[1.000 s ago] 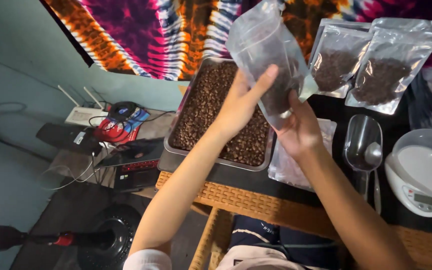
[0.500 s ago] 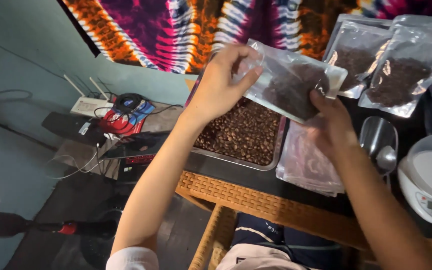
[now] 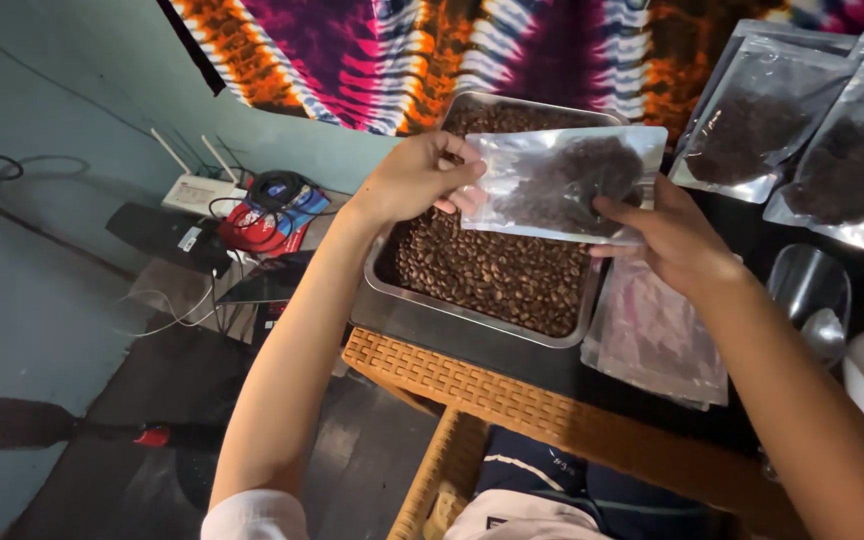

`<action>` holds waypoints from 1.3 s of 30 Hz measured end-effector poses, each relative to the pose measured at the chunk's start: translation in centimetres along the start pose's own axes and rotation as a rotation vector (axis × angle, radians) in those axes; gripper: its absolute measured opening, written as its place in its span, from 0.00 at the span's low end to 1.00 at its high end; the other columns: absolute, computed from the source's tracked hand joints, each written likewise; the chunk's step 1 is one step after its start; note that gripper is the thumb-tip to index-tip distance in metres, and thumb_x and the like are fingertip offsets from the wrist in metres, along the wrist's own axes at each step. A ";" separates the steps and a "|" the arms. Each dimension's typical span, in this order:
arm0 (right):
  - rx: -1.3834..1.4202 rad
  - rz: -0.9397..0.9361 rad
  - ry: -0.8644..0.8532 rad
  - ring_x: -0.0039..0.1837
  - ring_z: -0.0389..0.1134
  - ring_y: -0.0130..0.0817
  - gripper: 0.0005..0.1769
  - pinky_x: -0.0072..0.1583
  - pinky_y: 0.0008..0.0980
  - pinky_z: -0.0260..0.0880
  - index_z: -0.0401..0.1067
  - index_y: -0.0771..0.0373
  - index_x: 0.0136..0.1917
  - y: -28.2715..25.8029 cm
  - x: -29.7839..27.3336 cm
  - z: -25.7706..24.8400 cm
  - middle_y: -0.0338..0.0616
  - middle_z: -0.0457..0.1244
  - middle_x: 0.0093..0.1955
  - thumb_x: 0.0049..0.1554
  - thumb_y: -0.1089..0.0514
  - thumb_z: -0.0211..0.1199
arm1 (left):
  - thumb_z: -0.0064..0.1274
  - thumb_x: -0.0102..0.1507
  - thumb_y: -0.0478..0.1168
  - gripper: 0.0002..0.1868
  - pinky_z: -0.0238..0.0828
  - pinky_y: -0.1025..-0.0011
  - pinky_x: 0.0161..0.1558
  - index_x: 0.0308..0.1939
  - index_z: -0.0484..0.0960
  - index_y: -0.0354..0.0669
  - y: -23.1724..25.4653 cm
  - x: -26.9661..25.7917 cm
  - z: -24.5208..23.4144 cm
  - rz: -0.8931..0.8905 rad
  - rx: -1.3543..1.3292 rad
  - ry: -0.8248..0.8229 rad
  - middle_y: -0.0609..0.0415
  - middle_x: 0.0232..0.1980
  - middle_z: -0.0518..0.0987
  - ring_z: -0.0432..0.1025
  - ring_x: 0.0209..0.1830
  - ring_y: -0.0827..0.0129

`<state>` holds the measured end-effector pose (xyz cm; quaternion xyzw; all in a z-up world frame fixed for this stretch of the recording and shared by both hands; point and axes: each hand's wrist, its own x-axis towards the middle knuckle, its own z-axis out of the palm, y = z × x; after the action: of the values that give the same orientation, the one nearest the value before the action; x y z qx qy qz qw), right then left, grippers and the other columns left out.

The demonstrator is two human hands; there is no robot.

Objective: Filling and weighing plastic bags with roasted coffee beans from a large tray using a scoop and a digital scale.

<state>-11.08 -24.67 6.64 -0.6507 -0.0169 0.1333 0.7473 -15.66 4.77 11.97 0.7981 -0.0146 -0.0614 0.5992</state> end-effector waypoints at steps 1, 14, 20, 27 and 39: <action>-0.021 -0.004 -0.018 0.55 0.73 0.55 0.29 0.45 0.66 0.76 0.67 0.62 0.67 0.0 0.3 0.3 0.51 0.66 0.60 0.54 0.63 0.72 | 0.58 0.64 0.42 0.22 0.83 0.76 0.36 0.57 0.77 0.32 0.0 -0.1 -0.2 -0.009 0.000 0.006 0.44 0.37 0.86 0.84 0.33 0.67; -0.080 -0.096 -0.026 0.57 0.73 0.51 0.27 0.49 0.64 0.78 0.69 0.64 0.65 0.5 3.7 1.4 0.51 0.68 0.60 0.54 0.66 0.73 | 0.65 0.59 0.47 0.13 0.78 0.77 0.38 0.44 0.86 0.47 -5.0 5.0 -2.2 0.066 0.307 0.186 0.59 0.35 0.86 0.80 0.29 0.76; -0.191 -0.189 0.053 0.60 0.72 0.43 0.28 0.48 0.53 0.81 0.71 0.61 0.65 -0.7 4.5 2.2 0.48 0.68 0.62 0.53 0.61 0.78 | 0.63 0.58 0.46 0.13 0.76 0.71 0.46 0.45 0.86 0.49 -5.5 7.1 -1.9 0.100 0.338 0.239 0.60 0.34 0.86 0.81 0.33 0.71; -0.158 -0.145 0.061 0.79 0.40 0.75 0.52 0.51 0.53 0.86 0.44 0.71 0.81 -0.9 5.8 3.4 0.65 0.35 0.83 0.60 0.56 0.77 | 0.65 0.59 0.49 0.14 0.76 0.69 0.52 0.47 0.87 0.54 -6.4 10.1 -2.0 0.122 0.352 0.279 0.63 0.37 0.87 0.82 0.43 0.69; -0.101 -0.083 0.116 0.65 0.69 0.35 0.23 0.52 0.32 0.86 0.66 0.57 0.66 -0.3 9.3 3.1 0.40 0.65 0.64 0.58 0.62 0.66 | 0.60 0.64 0.54 0.14 0.66 0.76 0.38 0.50 0.86 0.56 -5.6 13.6 -2.3 0.068 0.314 0.332 0.73 0.28 0.81 0.71 0.32 0.86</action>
<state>-2.64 -19.65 5.99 -0.6929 -0.0070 0.0632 0.7182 -2.19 7.19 6.11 0.8798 0.0477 0.0938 0.4636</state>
